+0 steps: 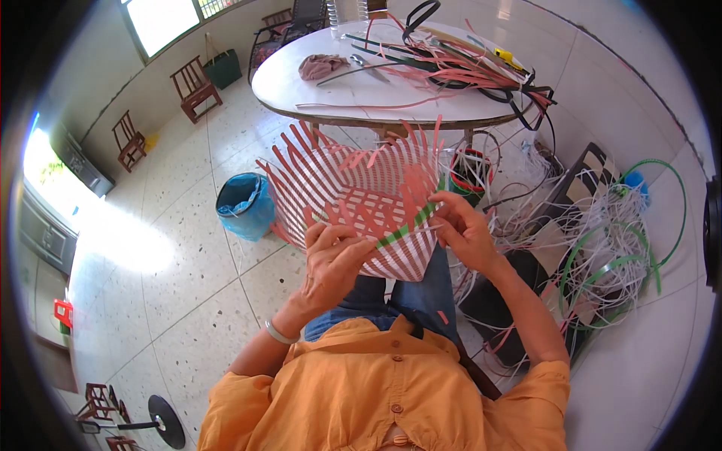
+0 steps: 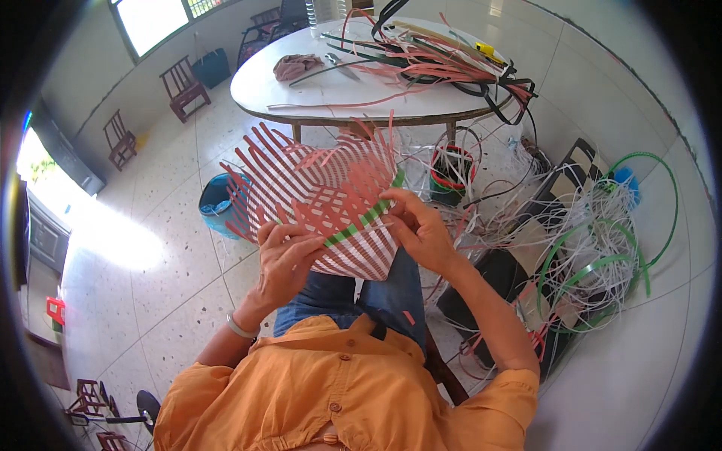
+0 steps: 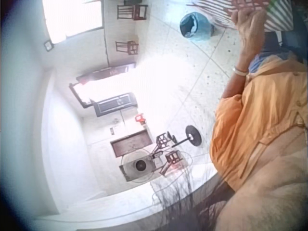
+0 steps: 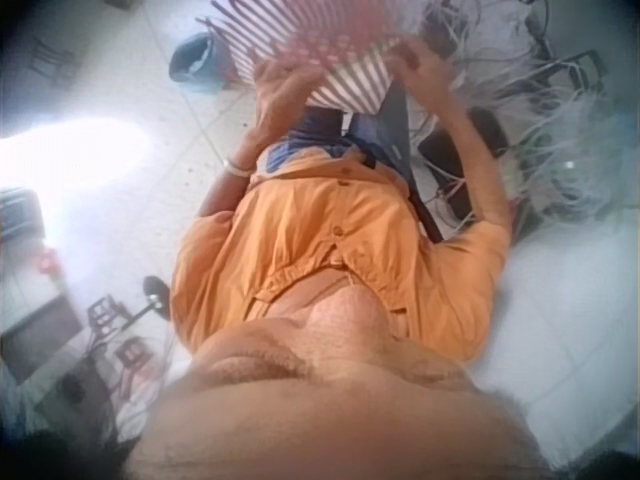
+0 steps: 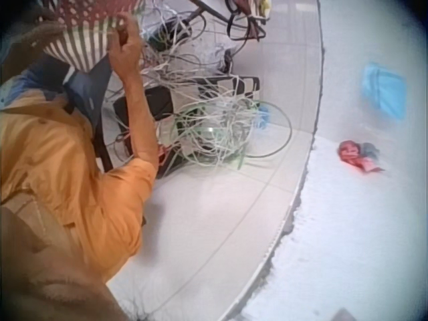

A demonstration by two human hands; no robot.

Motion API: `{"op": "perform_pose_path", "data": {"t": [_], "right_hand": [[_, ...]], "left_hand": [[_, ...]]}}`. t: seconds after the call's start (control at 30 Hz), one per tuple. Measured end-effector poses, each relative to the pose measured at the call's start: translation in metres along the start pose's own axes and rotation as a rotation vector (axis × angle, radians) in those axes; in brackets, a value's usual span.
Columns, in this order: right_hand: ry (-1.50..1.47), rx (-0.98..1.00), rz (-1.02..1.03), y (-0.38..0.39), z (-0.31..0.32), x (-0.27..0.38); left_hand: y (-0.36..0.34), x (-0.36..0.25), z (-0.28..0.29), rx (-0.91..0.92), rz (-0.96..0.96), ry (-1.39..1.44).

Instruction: The person weaves a plastic basket by folding and tucking upright plastic strips into the woven body, then positions a green strip along the rim and folds the remaining vertical strips over it by hand.

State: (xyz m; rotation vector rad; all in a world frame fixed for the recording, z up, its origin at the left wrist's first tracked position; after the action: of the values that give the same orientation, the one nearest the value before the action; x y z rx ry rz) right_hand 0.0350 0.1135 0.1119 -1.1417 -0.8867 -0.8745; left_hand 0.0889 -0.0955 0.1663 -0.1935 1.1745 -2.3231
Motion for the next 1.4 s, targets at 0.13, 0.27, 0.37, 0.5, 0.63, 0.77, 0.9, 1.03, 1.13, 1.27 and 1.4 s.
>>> {"op": "perform_pose_path", "data": {"t": [0.13, 0.27, 0.37, 0.5, 0.63, 0.77, 0.9, 1.03, 1.13, 1.27, 1.4], "right_hand": [[0.022, -0.011, -0.008, -0.001, -0.002, 0.007], [-0.048, -0.022, 0.042, 0.005, -0.014, 0.01], [-0.112, -0.008, 0.018, 0.008, -0.03, 0.008], [-0.26, -0.017, -0.1, 0.007, -0.042, 0.005], [-0.368, -0.048, -0.148, 0.008, -0.041, -0.003], [-0.312, -0.056, -0.173, 0.019, -0.033, -0.015], [-0.357, -0.206, -0.316, 0.034, -0.008, -0.033], [-0.383, -0.321, -0.374, 0.043, 0.016, -0.04], [-0.342, -0.344, -0.399, 0.042, 0.022, -0.037], [-0.325, -0.345, -0.445, 0.034, 0.028, -0.047], [-0.415, -0.238, -0.481, 0.015, 0.029, -0.053]], "left_hand": [[0.001, 0.027, 0.006, 0.018, 0.049, 0.124], [0.002, 0.041, 0.016, 0.011, 0.109, 0.171], [0.004, 0.043, 0.016, 0.007, 0.118, 0.19], [0.002, 0.037, 0.016, 0.025, 0.107, 0.204], [0.007, 0.035, 0.009, 0.044, 0.078, 0.211], [0.01, 0.022, 0.003, 0.05, 0.053, 0.198], [0.012, -0.002, -0.002, 0.078, -0.003, 0.171], [0.023, -0.023, -0.006, 0.092, -0.08, 0.138], [0.028, -0.03, -0.004, 0.087, -0.117, 0.14], [0.032, -0.033, -0.003, 0.101, -0.152, 0.158], [0.03, -0.026, 0.003, 0.089, -0.168, 0.156]]}}
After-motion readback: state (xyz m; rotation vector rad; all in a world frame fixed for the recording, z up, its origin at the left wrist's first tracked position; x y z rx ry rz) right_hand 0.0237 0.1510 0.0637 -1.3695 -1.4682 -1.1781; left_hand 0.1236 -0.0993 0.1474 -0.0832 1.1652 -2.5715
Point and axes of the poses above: each hand's wrist, its own y-axis away from the middle knuckle, its own z-axis out of the back of the hand, x = y × z, the point moved 10 cm from there along -y, towards the middle knuckle
